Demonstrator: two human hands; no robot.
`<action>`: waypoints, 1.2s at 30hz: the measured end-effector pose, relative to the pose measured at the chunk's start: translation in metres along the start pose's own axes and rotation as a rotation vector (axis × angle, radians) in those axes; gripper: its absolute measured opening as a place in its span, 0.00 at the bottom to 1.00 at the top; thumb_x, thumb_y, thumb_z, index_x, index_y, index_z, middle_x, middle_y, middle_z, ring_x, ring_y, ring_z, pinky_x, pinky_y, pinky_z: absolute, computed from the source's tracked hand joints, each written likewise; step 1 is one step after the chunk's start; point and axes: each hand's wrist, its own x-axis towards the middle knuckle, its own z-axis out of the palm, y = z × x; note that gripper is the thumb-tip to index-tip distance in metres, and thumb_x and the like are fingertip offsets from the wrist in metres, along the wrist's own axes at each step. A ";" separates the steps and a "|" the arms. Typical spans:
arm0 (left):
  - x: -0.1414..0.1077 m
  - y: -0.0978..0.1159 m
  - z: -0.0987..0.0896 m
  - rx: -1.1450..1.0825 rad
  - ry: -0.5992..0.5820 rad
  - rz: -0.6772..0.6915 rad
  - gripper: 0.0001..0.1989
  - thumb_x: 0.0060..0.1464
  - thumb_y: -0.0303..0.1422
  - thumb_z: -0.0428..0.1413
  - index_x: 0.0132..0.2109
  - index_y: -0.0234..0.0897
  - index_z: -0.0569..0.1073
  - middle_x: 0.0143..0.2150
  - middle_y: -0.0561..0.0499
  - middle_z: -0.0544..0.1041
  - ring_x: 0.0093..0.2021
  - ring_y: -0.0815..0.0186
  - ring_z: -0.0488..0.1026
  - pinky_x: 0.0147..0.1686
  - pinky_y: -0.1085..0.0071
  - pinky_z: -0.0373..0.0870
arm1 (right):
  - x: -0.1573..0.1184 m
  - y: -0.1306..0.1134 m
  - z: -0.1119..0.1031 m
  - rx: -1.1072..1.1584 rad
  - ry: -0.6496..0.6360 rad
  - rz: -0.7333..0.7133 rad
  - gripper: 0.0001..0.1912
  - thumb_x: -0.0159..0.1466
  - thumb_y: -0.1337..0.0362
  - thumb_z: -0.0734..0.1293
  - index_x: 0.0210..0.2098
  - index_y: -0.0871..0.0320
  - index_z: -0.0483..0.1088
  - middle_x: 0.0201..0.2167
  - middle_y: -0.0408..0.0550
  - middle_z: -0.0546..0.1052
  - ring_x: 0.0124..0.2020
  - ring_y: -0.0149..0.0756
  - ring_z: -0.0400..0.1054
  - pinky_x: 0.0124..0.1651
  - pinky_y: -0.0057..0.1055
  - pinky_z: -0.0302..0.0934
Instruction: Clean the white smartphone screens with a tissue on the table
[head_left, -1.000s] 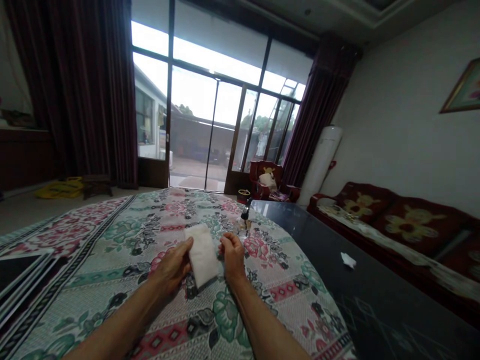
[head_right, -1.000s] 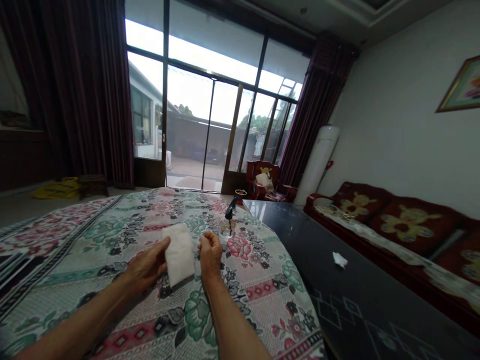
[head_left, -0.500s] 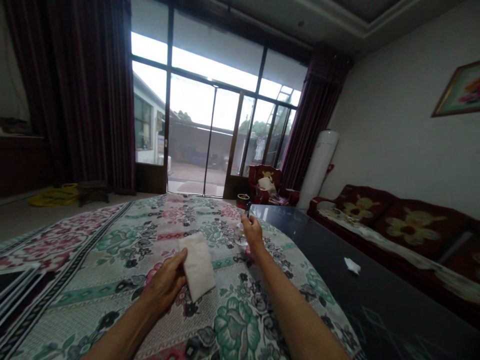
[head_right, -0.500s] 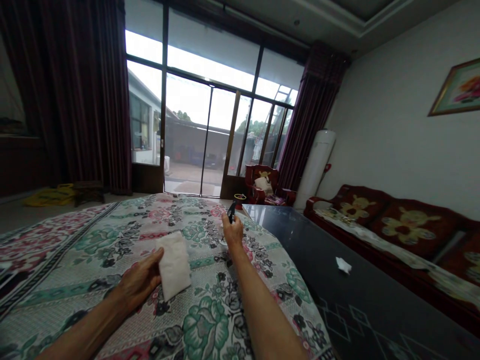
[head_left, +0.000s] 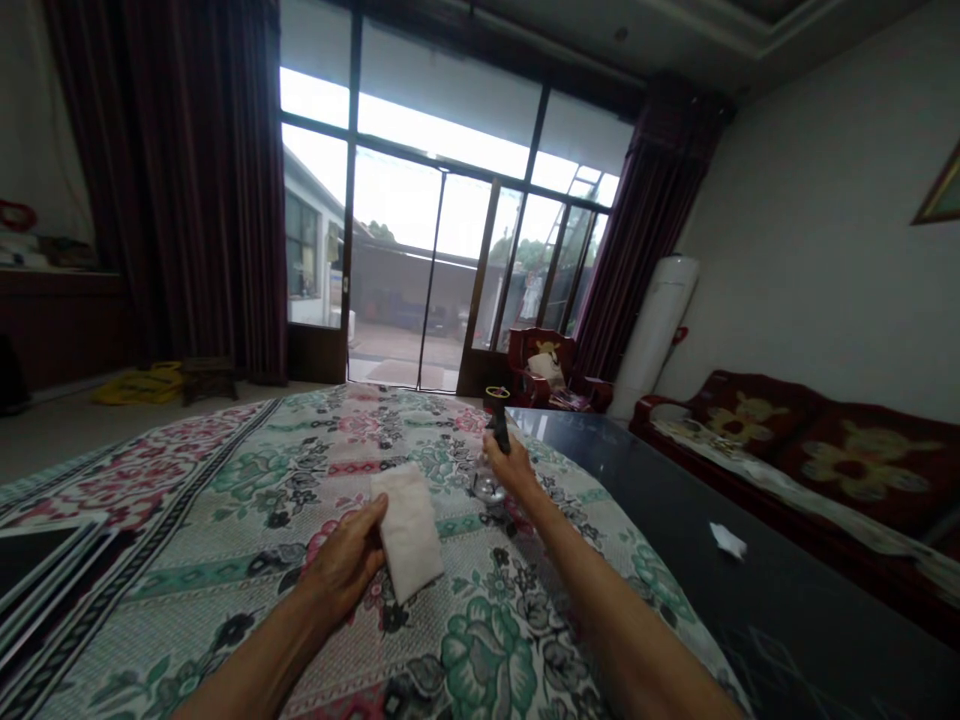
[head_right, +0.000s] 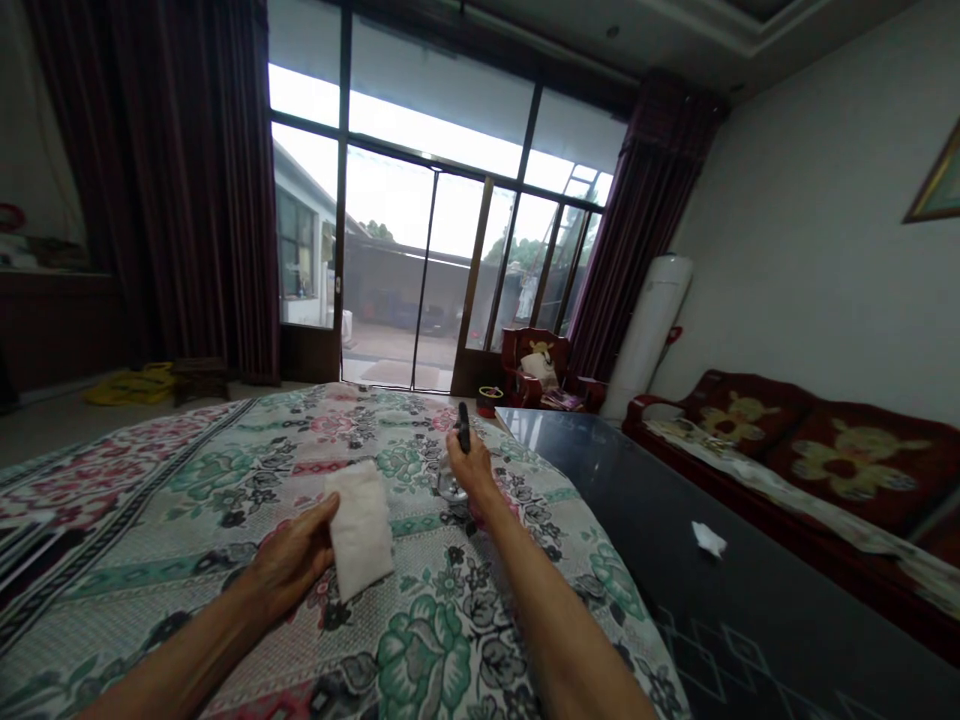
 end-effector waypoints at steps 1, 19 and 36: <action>0.000 0.001 0.001 -0.011 0.006 -0.001 0.10 0.61 0.25 0.53 0.47 0.28 0.75 0.37 0.41 0.82 0.41 0.57 0.81 0.40 0.67 0.79 | -0.007 -0.004 -0.001 0.042 -0.066 -0.053 0.14 0.57 0.52 0.63 0.26 0.55 0.71 0.24 0.44 0.74 0.30 0.38 0.67 0.37 0.32 0.58; 0.013 0.018 -0.008 -0.132 0.059 0.097 0.10 0.62 0.24 0.51 0.47 0.26 0.74 0.36 0.41 0.82 0.39 0.60 0.81 0.42 0.68 0.79 | -0.065 -0.029 -0.008 0.280 -0.520 -0.168 0.32 0.48 0.61 0.74 0.53 0.53 0.69 0.47 0.49 0.74 0.48 0.44 0.66 0.49 0.40 0.61; 0.013 0.057 -0.011 -0.205 0.219 0.133 0.11 0.65 0.25 0.48 0.45 0.29 0.74 0.34 0.45 0.82 0.34 0.64 0.80 0.42 0.71 0.78 | -0.100 -0.067 0.005 0.405 -0.691 -0.143 0.20 0.53 0.64 0.71 0.46 0.52 0.73 0.47 0.49 0.75 0.52 0.49 0.66 0.56 0.48 0.57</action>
